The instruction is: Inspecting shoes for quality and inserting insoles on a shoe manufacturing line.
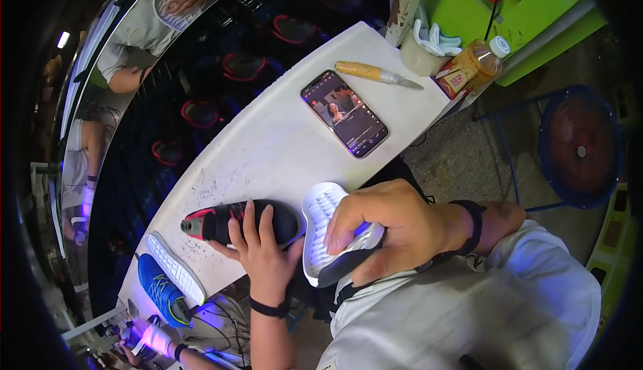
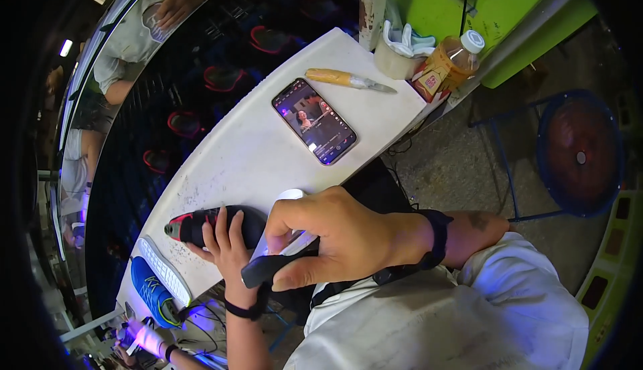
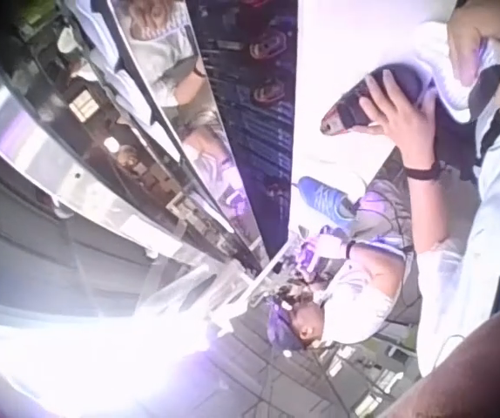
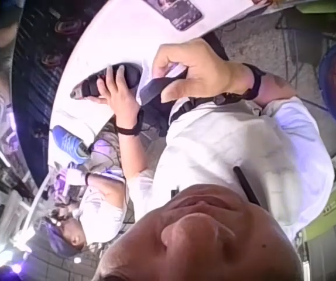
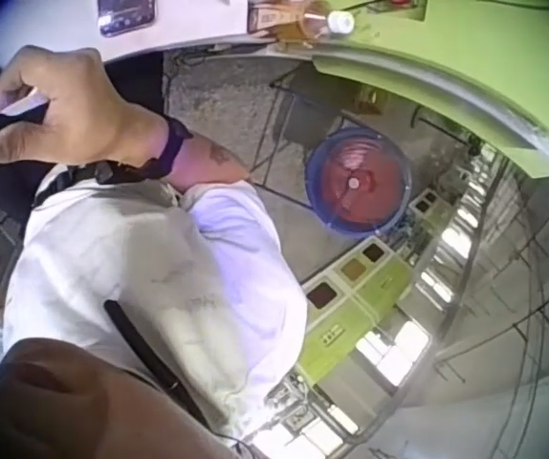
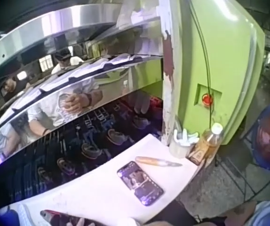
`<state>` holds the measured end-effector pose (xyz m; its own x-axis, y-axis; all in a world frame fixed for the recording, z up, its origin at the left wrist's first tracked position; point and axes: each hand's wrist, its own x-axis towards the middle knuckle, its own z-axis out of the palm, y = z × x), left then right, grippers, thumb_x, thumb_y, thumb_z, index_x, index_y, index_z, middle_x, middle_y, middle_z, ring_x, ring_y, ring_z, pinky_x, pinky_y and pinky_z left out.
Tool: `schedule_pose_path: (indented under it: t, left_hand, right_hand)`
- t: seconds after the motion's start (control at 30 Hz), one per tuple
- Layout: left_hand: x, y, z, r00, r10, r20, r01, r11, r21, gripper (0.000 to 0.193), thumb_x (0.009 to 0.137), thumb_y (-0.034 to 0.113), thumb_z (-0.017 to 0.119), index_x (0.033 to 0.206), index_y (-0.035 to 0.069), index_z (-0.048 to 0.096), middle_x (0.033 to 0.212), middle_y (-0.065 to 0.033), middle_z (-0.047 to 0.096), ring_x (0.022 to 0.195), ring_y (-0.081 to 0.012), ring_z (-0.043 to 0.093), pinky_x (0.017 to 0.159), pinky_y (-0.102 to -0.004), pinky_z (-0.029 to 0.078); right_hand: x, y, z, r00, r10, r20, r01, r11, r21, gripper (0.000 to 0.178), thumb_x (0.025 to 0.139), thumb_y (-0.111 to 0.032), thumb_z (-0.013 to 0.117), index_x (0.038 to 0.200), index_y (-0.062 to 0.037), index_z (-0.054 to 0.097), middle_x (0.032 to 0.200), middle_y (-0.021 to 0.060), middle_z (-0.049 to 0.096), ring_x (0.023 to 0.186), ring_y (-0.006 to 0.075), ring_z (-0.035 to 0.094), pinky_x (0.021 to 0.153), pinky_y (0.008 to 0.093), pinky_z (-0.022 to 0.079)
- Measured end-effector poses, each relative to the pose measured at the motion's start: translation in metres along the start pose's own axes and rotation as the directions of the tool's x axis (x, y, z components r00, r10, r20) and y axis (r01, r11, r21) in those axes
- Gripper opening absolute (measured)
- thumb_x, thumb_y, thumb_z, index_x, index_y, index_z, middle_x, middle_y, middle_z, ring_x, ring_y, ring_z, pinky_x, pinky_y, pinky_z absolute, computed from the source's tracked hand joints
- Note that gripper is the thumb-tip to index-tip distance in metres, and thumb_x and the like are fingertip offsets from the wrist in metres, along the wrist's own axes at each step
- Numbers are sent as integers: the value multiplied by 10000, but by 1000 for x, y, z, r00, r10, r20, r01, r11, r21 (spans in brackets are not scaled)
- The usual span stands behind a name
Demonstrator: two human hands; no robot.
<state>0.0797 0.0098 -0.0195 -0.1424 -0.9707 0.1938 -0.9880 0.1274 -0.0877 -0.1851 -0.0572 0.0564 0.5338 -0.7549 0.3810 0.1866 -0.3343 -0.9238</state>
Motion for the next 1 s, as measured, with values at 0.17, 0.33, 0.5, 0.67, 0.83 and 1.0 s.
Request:
schedule_pose_path:
  t: [0.17, 0.33, 0.5, 0.67, 0.83, 1.0]
  left_hand:
    - [42, -29, -20, 972, 171, -164, -196, 969, -151, 688, 598, 371, 877, 1186, 103, 641, 1171, -59, 673, 1155, -292, 592, 1189, -646, 159]
    - [30, -38, -71, 836, -471, -280, -156, 285, -946, 622, 941, 546, 595, 1174, -31, 588, 1069, -193, 671, 1041, -331, 640, 1043, -519, 459]
    - [17, 7, -57, 847, -490, -207, -229, 14, -973, 571, 877, 529, 680, 1069, -1, 593, 1001, -194, 668, 1032, -312, 644, 1010, -494, 483]
    - [12, 27, -72, 914, -357, -191, -79, 305, -949, 491, 844, 410, 755, 1038, -8, 585, 1129, -212, 653, 983, -280, 654, 908, -392, 511]
    - [-18, 38, -113, 897, -369, -242, -118, 328, -937, 570, 849, 511, 770, 968, -11, 575, 1306, -225, 513, 1059, -246, 621, 890, -348, 506]
    - [-36, 50, -106, 906, -366, -213, -82, 344, -935, 394, 849, 299, 831, 854, -4, 579, 1357, -247, 478, 1026, -243, 634, 873, -345, 522]
  right_hand:
    - [-4, -2, 2, 979, -196, -50, 192, 978, -80, 402, 859, -389, 808, 939, -31, 643, 845, 111, 681, 745, 253, 686, 649, 348, 530]
    - [-7, -17, 7, 991, 96, 92, -98, 995, 16, 335, 812, -278, 857, 885, -29, 646, 873, 115, 725, 782, 298, 726, 714, 352, 574]
    - [15, -24, 36, 995, -97, -11, 98, 988, 121, 381, 837, -339, 832, 843, 0, 658, 1204, 212, 614, 1112, 324, 635, 899, 377, 521]
    - [22, -22, 39, 993, 71, 99, -83, 989, 126, 333, 842, -325, 822, 792, -31, 673, 1261, 206, 619, 1127, 318, 643, 937, 376, 507]
    - [15, -21, 32, 1000, 10, 29, -10, 1000, -3, 367, 851, -343, 813, 787, -14, 663, 1169, 203, 647, 1022, 265, 661, 843, 347, 517]
    - [13, -26, 37, 998, 9, 66, -3, 995, -104, 439, 824, -390, 838, 815, -11, 617, 1154, 228, 637, 920, 224, 659, 769, 314, 518]
